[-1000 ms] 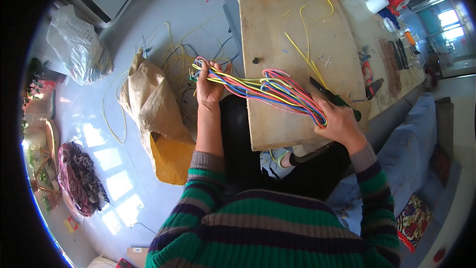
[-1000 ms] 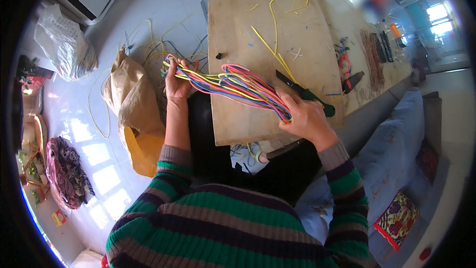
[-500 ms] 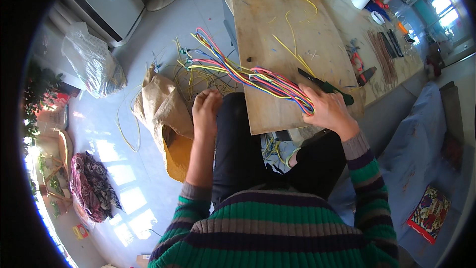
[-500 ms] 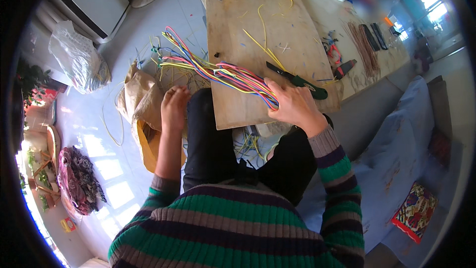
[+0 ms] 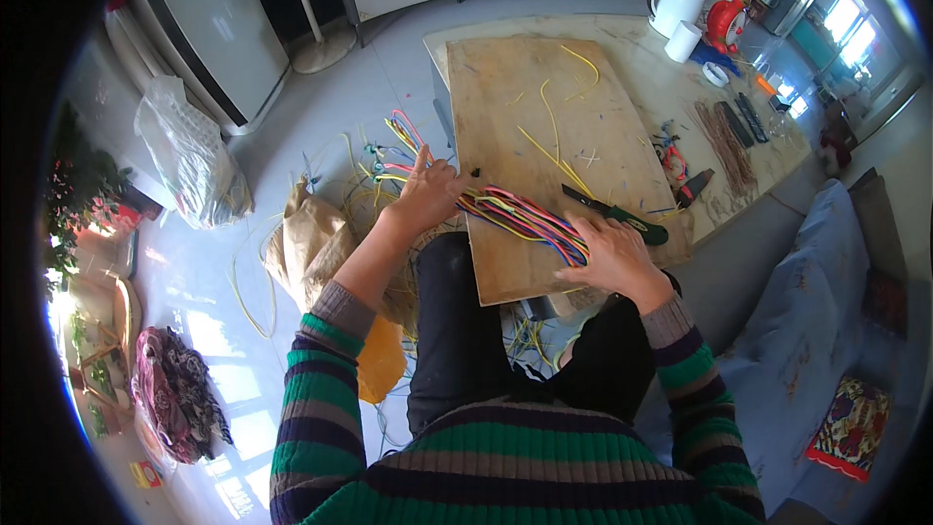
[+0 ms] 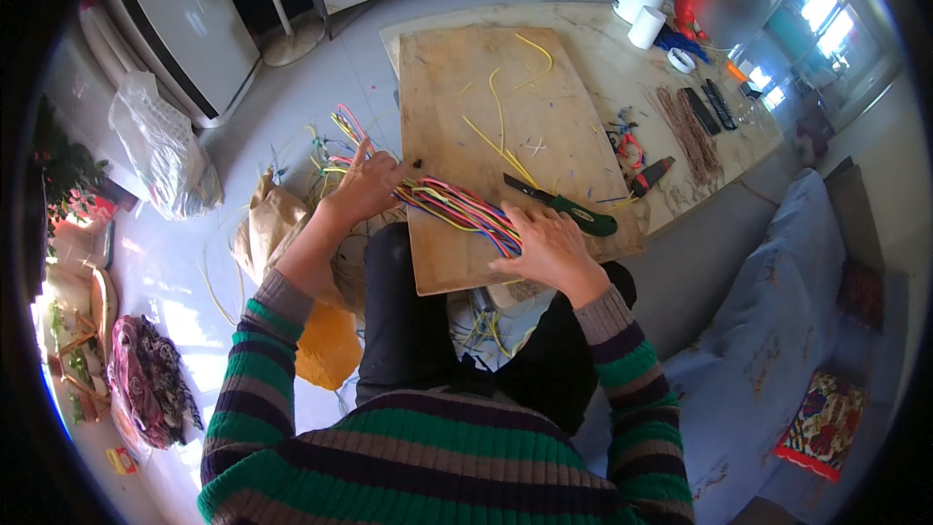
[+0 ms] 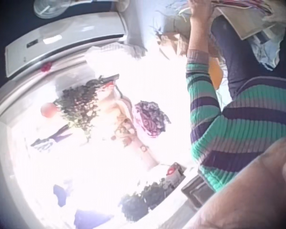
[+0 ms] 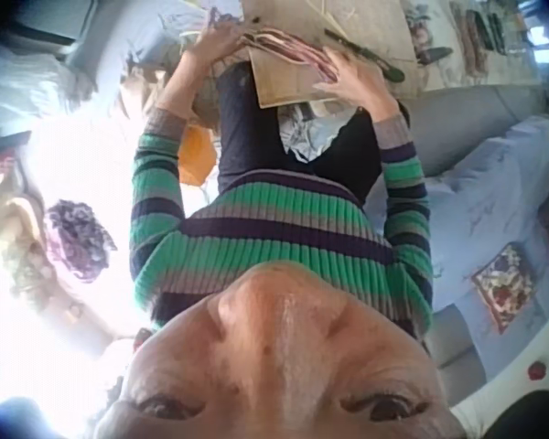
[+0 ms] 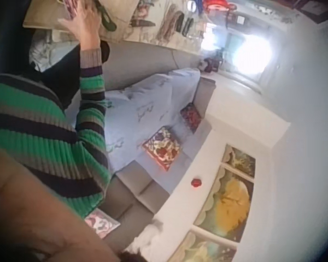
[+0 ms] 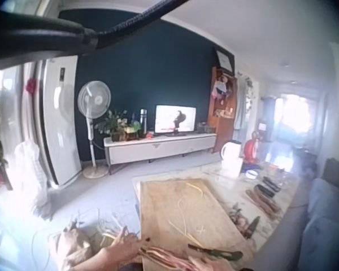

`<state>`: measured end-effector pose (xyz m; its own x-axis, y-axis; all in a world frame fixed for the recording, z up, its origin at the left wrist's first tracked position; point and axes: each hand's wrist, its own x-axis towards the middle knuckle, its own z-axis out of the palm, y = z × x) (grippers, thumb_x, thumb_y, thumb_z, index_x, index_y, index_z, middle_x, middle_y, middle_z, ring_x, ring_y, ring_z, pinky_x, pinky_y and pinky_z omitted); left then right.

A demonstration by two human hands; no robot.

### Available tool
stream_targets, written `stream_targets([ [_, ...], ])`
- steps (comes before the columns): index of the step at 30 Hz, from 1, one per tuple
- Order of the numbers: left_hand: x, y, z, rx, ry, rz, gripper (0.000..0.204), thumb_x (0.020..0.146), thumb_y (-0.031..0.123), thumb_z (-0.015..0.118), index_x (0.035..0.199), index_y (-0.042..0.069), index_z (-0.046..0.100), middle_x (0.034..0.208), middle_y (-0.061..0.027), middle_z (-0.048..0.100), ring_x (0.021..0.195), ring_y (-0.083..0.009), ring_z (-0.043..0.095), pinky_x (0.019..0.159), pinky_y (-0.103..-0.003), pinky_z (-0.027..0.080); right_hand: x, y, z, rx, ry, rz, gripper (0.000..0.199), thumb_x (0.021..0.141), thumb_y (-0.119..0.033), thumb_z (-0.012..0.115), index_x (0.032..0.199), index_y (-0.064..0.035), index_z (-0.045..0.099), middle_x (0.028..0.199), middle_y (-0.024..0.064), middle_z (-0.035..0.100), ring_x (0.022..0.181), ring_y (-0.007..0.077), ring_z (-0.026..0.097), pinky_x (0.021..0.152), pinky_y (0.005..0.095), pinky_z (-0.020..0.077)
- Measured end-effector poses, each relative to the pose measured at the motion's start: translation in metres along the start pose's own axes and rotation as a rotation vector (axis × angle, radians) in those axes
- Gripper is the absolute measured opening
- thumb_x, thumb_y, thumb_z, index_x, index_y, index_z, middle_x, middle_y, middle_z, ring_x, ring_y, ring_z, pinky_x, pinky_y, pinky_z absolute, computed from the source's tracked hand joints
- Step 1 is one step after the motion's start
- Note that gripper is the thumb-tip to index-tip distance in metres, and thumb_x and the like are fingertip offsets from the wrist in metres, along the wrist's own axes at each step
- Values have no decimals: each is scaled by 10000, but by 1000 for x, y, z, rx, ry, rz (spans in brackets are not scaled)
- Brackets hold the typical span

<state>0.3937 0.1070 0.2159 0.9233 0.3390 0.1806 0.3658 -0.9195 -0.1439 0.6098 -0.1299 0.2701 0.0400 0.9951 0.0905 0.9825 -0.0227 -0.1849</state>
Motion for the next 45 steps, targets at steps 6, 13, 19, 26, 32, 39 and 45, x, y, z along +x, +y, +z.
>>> stream_targets([
  [6,0,1,0,39,29,56,414,687,257,753,1065,157,616,850,-51,601,960,-240,588,1076,-533,288,42,-26,18,37,-12,44,718,710,-379,741,1286,-48,468,1052,156,635,976,331,615,835,423,486],
  [13,2,-5,-7,-37,0,124,430,680,269,764,1075,170,627,858,-55,614,942,-245,594,1048,-441,327,79,-35,53,17,-103,93,483,704,-288,741,1075,-48,544,979,170,634,916,321,641,749,436,517],
  [19,3,-6,-6,-77,-43,121,427,679,282,766,1070,176,630,873,-56,630,946,-249,595,985,-416,365,88,-37,51,86,-86,42,471,713,-326,748,1050,-61,554,967,162,637,913,318,641,762,424,510],
  [26,-1,-11,-3,-145,64,161,427,639,257,787,1030,163,644,764,-53,604,839,-250,590,858,-379,403,100,-43,53,157,-79,87,419,744,-356,722,1035,-102,559,941,147,640,905,343,629,739,450,488],
  [32,-7,-13,-11,-210,100,190,379,670,294,765,994,147,633,736,-54,613,800,-246,601,866,-382,404,96,-38,42,322,-1,49,339,809,-308,676,1038,-94,547,952,147,652,886,343,631,724,459,484],
  [39,-10,-12,-37,-184,135,217,338,632,243,785,885,125,594,704,-39,575,760,-239,577,783,-361,418,87,-35,18,431,69,-55,358,853,-332,638,1041,-52,517,944,173,631,874,372,604,722,433,470],
  [45,-7,-14,-45,-152,224,273,279,705,320,731,828,123,576,660,-28,576,700,-218,589,734,-358,422,83,-34,5,572,93,-126,344,859,-299,640,1076,-54,534,947,176,640,879,372,608,729,433,474],
])
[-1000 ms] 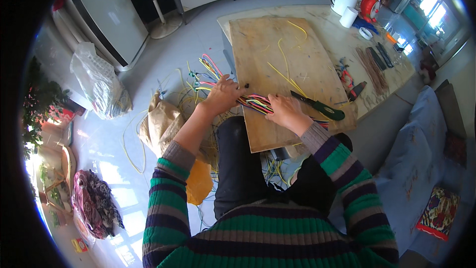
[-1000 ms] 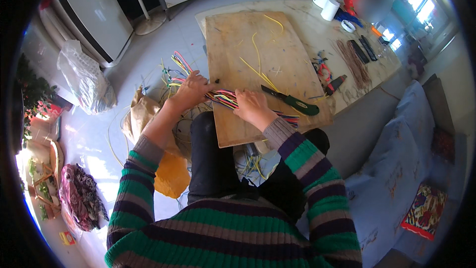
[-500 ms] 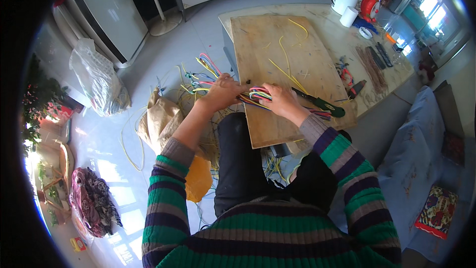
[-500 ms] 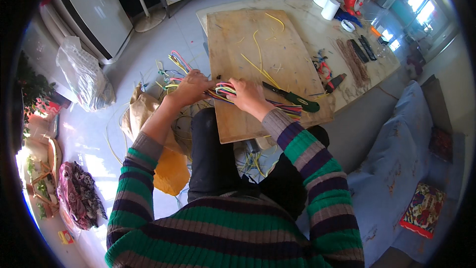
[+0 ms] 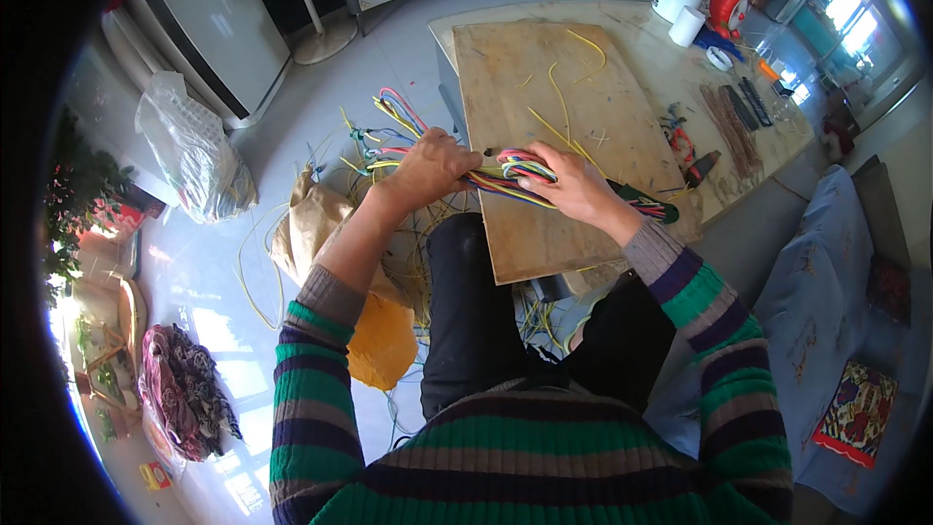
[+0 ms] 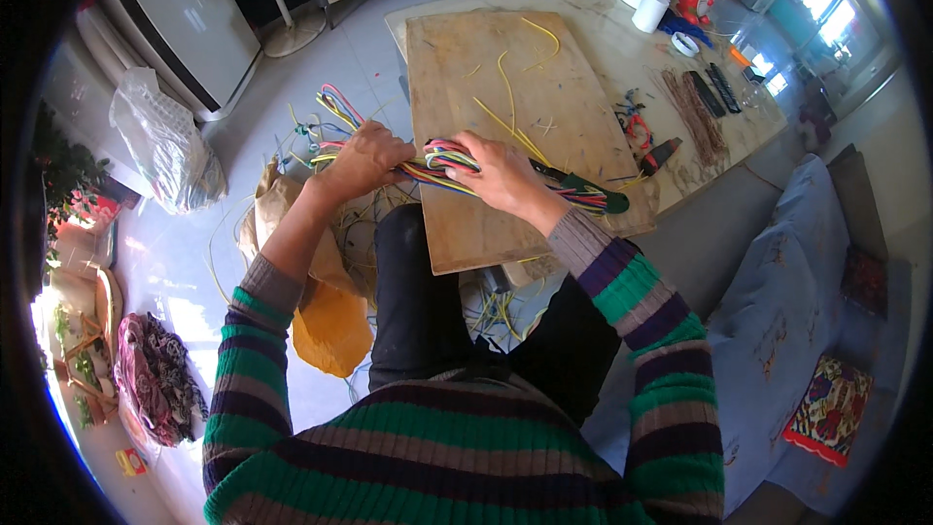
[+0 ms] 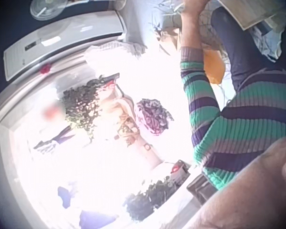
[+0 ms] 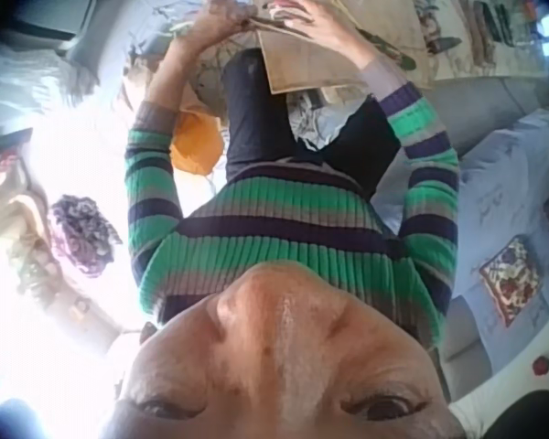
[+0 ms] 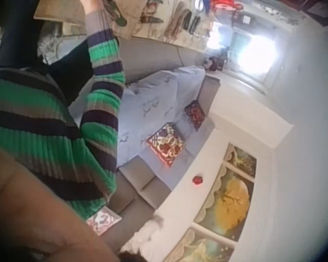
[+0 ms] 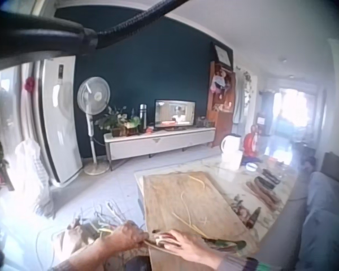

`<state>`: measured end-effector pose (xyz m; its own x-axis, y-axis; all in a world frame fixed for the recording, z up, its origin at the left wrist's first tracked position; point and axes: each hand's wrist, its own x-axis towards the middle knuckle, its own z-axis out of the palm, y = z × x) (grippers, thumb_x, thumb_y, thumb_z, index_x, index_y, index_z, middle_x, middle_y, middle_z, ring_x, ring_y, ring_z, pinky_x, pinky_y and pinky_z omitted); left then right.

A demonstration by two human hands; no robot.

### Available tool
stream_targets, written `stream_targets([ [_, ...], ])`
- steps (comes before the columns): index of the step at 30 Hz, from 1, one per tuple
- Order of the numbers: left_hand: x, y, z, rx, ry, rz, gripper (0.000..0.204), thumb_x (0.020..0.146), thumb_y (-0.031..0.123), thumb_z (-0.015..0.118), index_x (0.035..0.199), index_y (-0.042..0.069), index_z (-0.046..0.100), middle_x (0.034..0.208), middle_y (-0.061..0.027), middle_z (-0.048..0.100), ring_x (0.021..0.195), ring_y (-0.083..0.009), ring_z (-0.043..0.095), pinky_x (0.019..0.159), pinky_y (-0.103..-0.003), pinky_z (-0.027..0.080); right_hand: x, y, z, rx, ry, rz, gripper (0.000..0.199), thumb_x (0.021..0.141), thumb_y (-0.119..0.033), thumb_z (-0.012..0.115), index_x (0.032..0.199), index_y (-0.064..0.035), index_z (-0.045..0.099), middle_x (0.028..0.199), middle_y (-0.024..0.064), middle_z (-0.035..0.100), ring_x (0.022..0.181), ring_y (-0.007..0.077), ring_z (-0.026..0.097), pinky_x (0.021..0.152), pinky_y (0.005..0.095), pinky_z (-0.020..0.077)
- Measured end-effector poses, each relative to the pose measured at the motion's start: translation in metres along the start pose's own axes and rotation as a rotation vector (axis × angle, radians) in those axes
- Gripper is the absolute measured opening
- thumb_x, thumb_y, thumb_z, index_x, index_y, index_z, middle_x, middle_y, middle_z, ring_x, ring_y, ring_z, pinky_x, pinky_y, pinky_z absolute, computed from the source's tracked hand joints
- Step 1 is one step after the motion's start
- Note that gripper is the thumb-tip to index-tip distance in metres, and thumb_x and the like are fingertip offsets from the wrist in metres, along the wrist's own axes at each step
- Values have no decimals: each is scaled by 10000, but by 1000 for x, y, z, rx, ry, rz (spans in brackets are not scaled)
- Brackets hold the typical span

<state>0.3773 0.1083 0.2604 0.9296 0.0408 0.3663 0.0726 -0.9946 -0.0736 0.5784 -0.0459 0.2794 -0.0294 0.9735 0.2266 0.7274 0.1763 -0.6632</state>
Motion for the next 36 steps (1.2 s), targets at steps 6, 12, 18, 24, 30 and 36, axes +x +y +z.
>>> stream_targets([
  [6,-3,3,2,12,-41,-41,301,654,259,764,857,132,582,695,-27,558,724,-225,568,736,-361,418,-10,-11,-6,82,39,-23,355,863,-280,646,1108,-44,548,944,179,632,862,369,604,737,398,478],
  [12,5,2,-15,36,42,27,278,708,291,736,853,121,571,653,-22,554,697,-212,582,716,-345,417,-16,-31,-23,127,107,-73,368,852,-258,667,1128,-32,574,957,147,622,874,292,605,779,358,469],
  [18,11,5,-27,-21,26,48,320,661,228,759,896,105,580,708,-35,547,725,-234,569,757,-357,426,-26,-41,-39,515,24,31,367,881,-149,643,1210,-8,562,1152,70,631,1015,127,583,891,281,454],
  [24,18,11,-37,-41,76,107,485,668,205,756,1086,93,535,732,-43,556,747,-247,575,741,-358,432,-26,-23,-48,684,49,92,349,882,-114,644,1200,11,572,1134,68,632,1044,108,564,939,259,422],
  [30,15,31,-50,190,111,157,449,723,199,681,1158,179,569,1034,-30,573,895,-225,591,845,-386,437,-31,-20,-58,800,95,140,336,878,-155,666,1159,8,579,1027,31,621,960,95,565,859,242,443],
  [36,13,46,-49,254,183,177,335,718,104,611,1053,107,605,1146,-66,581,1167,-258,508,1048,-432,378,-34,-14,-61,824,243,147,281,890,-124,641,1132,5,582,1023,24,617,956,91,569,852,241,455],
])
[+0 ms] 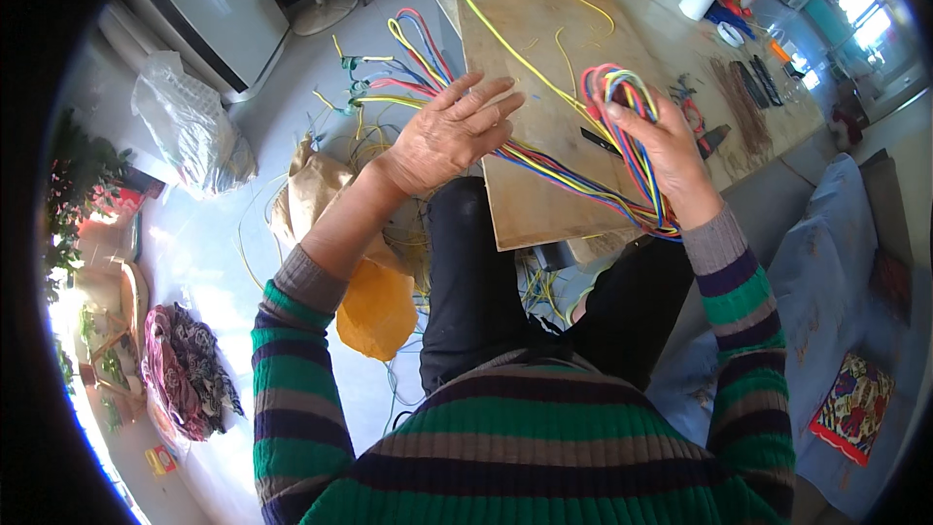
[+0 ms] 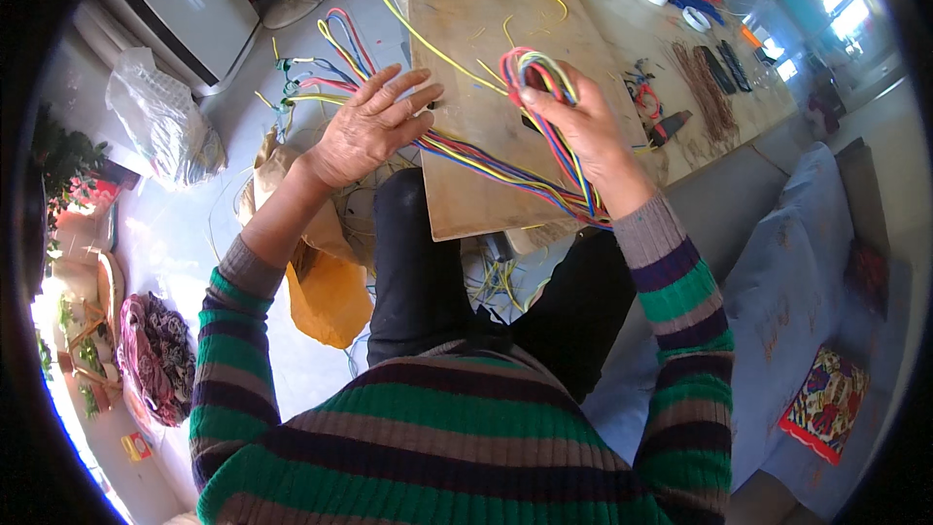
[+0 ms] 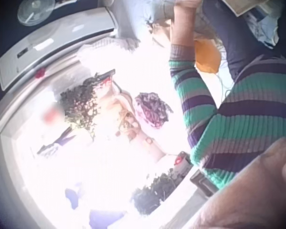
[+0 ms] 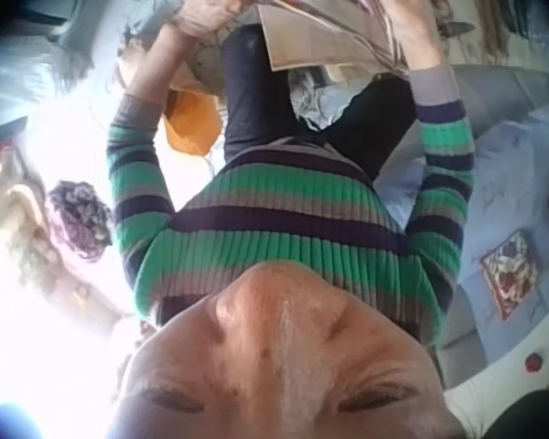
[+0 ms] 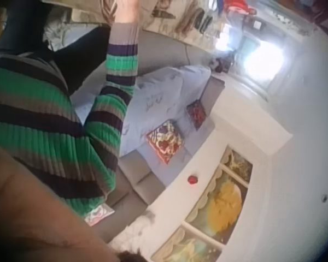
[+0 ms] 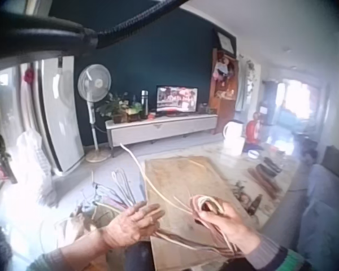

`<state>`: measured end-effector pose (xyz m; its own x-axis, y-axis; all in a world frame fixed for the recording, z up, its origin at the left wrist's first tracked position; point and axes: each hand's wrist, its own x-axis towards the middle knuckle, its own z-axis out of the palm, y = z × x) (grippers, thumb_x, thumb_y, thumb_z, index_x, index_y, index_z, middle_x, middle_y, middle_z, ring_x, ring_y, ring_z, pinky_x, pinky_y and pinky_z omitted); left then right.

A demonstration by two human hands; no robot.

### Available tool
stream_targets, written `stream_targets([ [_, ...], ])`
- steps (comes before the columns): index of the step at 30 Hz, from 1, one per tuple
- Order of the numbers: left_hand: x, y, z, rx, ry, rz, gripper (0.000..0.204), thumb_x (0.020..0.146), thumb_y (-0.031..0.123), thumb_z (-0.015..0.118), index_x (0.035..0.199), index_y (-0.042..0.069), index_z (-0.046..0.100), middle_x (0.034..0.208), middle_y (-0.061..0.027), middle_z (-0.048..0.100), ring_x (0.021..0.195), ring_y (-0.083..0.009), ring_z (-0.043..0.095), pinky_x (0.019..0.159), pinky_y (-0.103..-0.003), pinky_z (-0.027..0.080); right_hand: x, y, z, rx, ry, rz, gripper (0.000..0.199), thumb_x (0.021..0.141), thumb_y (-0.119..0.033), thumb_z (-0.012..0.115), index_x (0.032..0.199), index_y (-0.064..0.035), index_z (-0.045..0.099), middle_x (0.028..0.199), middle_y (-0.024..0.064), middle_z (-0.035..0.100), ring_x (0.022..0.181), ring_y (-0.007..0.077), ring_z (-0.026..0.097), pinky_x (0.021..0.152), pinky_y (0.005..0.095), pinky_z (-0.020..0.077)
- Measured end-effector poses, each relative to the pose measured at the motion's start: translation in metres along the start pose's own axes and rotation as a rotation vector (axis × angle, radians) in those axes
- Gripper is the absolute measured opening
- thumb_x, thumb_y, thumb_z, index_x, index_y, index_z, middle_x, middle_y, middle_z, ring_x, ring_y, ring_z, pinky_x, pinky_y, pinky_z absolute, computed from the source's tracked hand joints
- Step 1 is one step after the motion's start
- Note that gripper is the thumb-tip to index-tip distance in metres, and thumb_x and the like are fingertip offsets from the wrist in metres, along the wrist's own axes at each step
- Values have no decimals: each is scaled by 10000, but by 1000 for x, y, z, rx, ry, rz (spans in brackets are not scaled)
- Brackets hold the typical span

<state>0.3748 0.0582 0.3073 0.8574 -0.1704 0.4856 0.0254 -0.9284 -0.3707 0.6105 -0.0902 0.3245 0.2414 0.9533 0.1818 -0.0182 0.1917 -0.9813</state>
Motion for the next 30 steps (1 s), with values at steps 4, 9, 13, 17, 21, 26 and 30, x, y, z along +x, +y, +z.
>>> stream_targets([
  [4,-11,-1,8,-53,2,-26,285,723,108,598,1004,66,583,970,-56,595,985,-230,572,936,-382,443,-1,-8,-6,45,82,-55,255,896,-90,620,1135,-4,592,1044,26,622,965,97,573,869,248,454],
  [9,-29,-14,14,-45,-20,-71,287,718,101,590,1002,90,560,890,-30,563,847,-204,567,766,-315,471,1,-19,-13,157,177,-125,258,888,-107,636,1128,-16,605,1048,39,637,966,111,585,870,262,460],
  [13,-57,-34,15,62,-42,-138,331,707,71,608,1031,105,553,927,-40,574,908,-218,576,818,-340,474,-3,-32,-39,344,277,-212,276,905,-154,625,1152,-34,589,1097,88,636,987,167,606,874,324,495],
  [17,-112,-56,8,89,-119,-334,333,746,77,581,1071,107,519,986,-60,572,955,-249,563,884,-389,436,-16,-12,-82,669,304,-324,261,938,-159,568,1182,-69,556,1134,92,610,1079,219,572,997,461,453],
  [21,-121,-58,16,109,-169,-262,327,742,78,587,1058,103,507,960,-57,561,941,-232,557,898,-385,430,-23,38,-51,722,352,-282,254,895,-137,632,1132,-61,581,1105,87,607,1038,219,571,963,423,467],
  [26,-74,-58,-14,118,-245,-232,284,721,51,584,999,93,541,910,-54,563,921,-221,548,925,-359,417,-8,22,-7,613,320,-284,229,888,-99,637,1108,-51,596,1077,84,629,971,192,599,904,359,487],
  [30,-48,-27,-2,254,-563,-275,214,790,147,574,1001,126,608,862,-47,590,955,-235,570,1037,-491,305,8,21,15,602,318,-282,236,875,-68,645,1102,-36,585,1057,98,638,992,183,598,925,334,473],
])
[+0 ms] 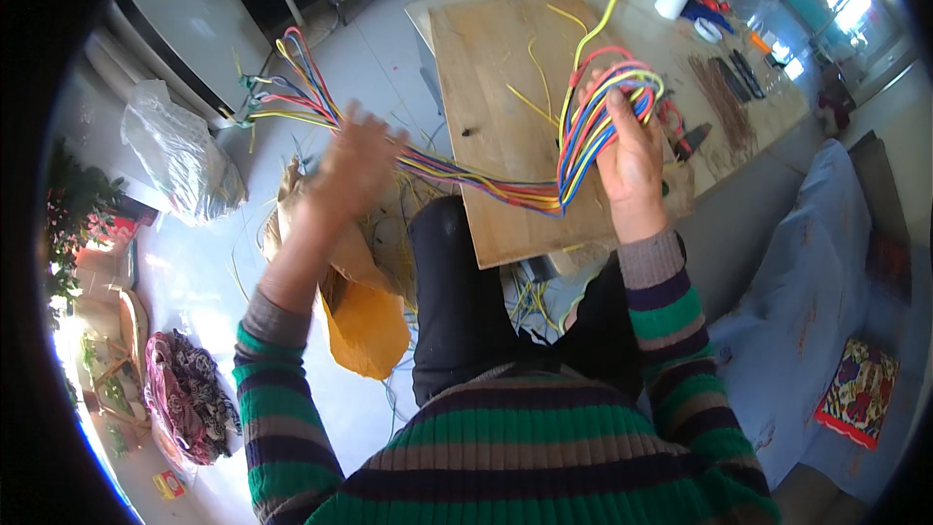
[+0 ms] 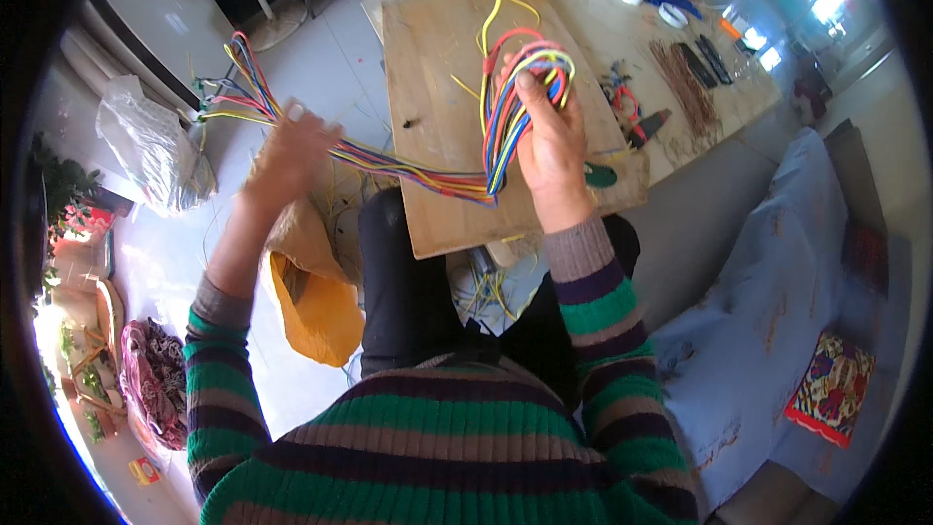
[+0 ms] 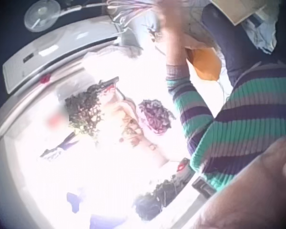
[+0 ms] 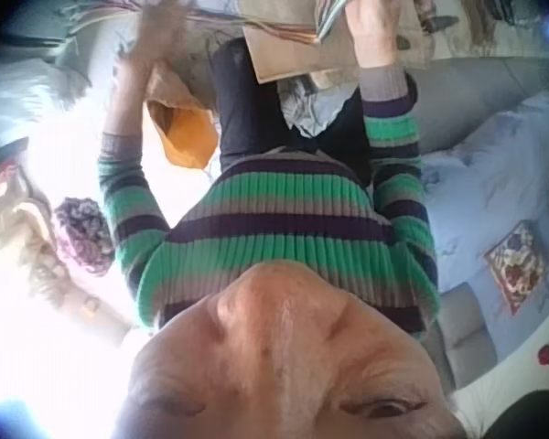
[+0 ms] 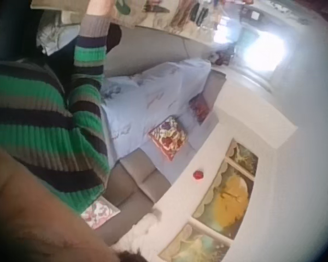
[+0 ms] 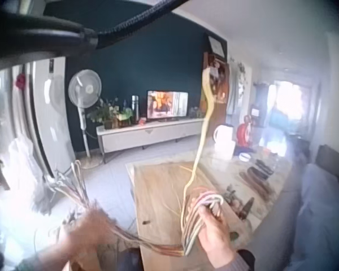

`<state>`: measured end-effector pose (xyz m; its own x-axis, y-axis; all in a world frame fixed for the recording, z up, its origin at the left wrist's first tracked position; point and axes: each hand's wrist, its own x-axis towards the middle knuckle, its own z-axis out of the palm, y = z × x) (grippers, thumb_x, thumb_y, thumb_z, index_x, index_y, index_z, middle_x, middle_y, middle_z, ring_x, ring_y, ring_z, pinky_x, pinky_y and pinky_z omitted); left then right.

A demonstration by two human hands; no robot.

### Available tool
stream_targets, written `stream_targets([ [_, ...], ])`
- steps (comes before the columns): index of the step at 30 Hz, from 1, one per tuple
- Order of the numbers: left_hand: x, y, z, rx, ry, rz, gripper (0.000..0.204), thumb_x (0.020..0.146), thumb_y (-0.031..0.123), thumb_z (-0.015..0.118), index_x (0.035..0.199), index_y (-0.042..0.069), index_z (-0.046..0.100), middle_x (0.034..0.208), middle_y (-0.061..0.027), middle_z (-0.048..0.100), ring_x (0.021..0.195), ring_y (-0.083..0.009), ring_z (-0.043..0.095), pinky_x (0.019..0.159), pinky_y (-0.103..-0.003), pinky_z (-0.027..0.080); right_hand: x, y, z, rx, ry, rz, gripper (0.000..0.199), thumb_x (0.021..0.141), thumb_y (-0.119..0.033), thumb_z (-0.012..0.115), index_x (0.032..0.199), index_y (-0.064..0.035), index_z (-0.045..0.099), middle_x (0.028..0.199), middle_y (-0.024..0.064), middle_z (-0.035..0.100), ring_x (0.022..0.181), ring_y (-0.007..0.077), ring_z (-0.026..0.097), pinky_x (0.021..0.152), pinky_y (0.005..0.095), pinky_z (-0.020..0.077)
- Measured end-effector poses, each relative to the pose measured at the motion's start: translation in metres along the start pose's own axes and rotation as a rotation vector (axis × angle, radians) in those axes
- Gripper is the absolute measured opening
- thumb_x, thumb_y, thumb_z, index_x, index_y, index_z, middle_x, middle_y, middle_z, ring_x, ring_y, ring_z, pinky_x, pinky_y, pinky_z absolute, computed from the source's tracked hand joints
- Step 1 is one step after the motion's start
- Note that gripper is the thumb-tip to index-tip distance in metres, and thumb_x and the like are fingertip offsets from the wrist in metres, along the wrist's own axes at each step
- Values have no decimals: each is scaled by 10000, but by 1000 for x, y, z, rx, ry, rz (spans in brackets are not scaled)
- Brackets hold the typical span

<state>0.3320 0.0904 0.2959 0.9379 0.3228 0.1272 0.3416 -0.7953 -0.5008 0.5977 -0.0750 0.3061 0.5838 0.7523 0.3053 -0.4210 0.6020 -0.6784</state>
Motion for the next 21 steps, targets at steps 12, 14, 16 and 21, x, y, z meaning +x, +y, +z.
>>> stream_targets([
  [12,64,108,29,-292,158,126,228,746,186,637,956,109,590,895,-74,583,863,-238,602,785,-383,461,-14,-17,-4,-46,-58,-28,190,903,-109,613,1072,-32,570,1042,76,579,957,183,564,869,336,471],
  [14,67,103,29,-286,192,190,73,771,146,581,831,113,604,791,-49,598,781,-215,618,756,-362,462,-16,-23,-11,-36,-54,-32,192,907,-124,611,1070,-33,569,1029,74,570,951,191,559,840,343,475],
  [16,68,101,26,-246,277,218,19,758,146,588,752,129,596,703,-20,594,733,-193,618,711,-333,459,-17,-28,-27,-79,-68,-53,212,907,-119,609,1097,-33,568,1069,87,587,977,181,568,842,342,482],
  [21,77,98,13,-169,253,293,12,749,152,591,746,141,587,703,-5,570,737,-181,593,661,-313,445,-28,-59,-51,-671,-18,-58,377,889,-100,636,1230,-14,503,1103,52,599,1014,129,558,925,314,438],
])
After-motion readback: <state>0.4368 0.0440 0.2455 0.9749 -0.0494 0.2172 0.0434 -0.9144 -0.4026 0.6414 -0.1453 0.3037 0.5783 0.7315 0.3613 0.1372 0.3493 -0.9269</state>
